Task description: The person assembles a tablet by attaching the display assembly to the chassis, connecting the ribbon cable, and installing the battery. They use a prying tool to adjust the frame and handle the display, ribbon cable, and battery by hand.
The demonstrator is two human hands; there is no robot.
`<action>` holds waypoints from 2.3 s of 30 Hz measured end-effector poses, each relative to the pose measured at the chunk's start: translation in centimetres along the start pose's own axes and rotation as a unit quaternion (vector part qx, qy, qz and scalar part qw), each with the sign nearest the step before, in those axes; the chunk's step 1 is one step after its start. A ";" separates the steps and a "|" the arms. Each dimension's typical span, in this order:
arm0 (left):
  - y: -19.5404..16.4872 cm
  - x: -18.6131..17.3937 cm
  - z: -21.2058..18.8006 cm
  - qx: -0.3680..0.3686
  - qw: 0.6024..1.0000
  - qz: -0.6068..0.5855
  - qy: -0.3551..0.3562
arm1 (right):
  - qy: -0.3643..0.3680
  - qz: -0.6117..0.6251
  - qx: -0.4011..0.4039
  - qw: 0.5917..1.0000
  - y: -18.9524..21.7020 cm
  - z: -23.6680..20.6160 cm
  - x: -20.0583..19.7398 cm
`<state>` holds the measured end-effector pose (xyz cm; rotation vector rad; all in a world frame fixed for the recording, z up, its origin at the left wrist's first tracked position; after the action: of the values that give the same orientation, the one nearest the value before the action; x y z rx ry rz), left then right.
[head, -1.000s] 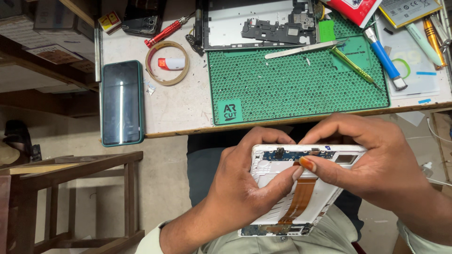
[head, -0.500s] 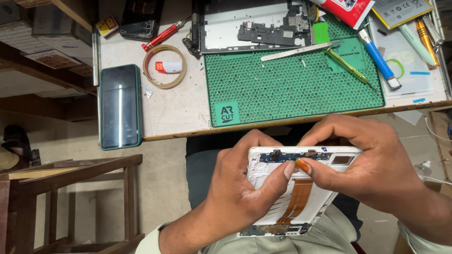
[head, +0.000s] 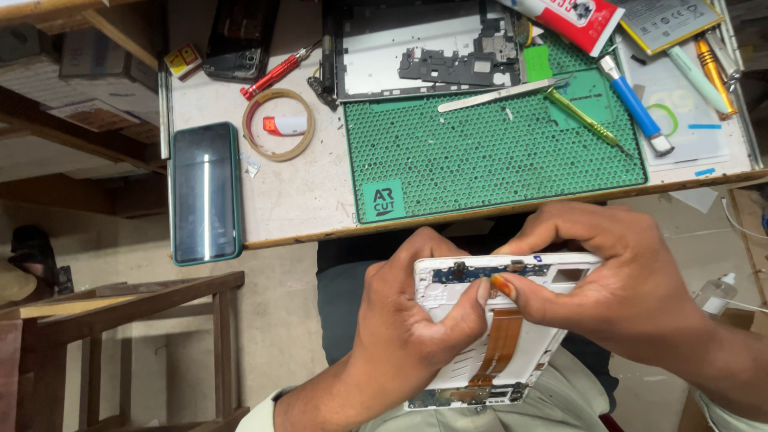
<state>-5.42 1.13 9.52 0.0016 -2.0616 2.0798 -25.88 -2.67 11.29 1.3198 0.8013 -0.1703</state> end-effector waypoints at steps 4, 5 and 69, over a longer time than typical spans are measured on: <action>0.1 -0.2 0.1 0.016 1.000 -0.008 0.021 | 0.037 0.005 0.035 0.999 -0.3 -0.2 -0.1; 0.1 -0.3 0.0 0.014 0.999 -0.010 0.029 | 0.045 0.015 0.039 0.998 -0.4 -0.3 -0.1; -0.7 -0.1 -0.8 0.029 0.999 -0.016 0.027 | 0.026 -0.036 -0.032 0.999 1.3 -0.6 -0.4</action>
<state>-5.11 1.89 10.20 -0.0131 -1.9562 2.0968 -25.69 -1.93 12.53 1.2404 0.8924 -0.1660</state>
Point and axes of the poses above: each hand's wrist, its own z-axis towards the middle knuckle, its own x-axis out of the palm, y = z × x, the point moved 3 cm from there along z, towards the middle knuckle, and after that the axes turned 9 degrees about -z, right-handed, at the moved point
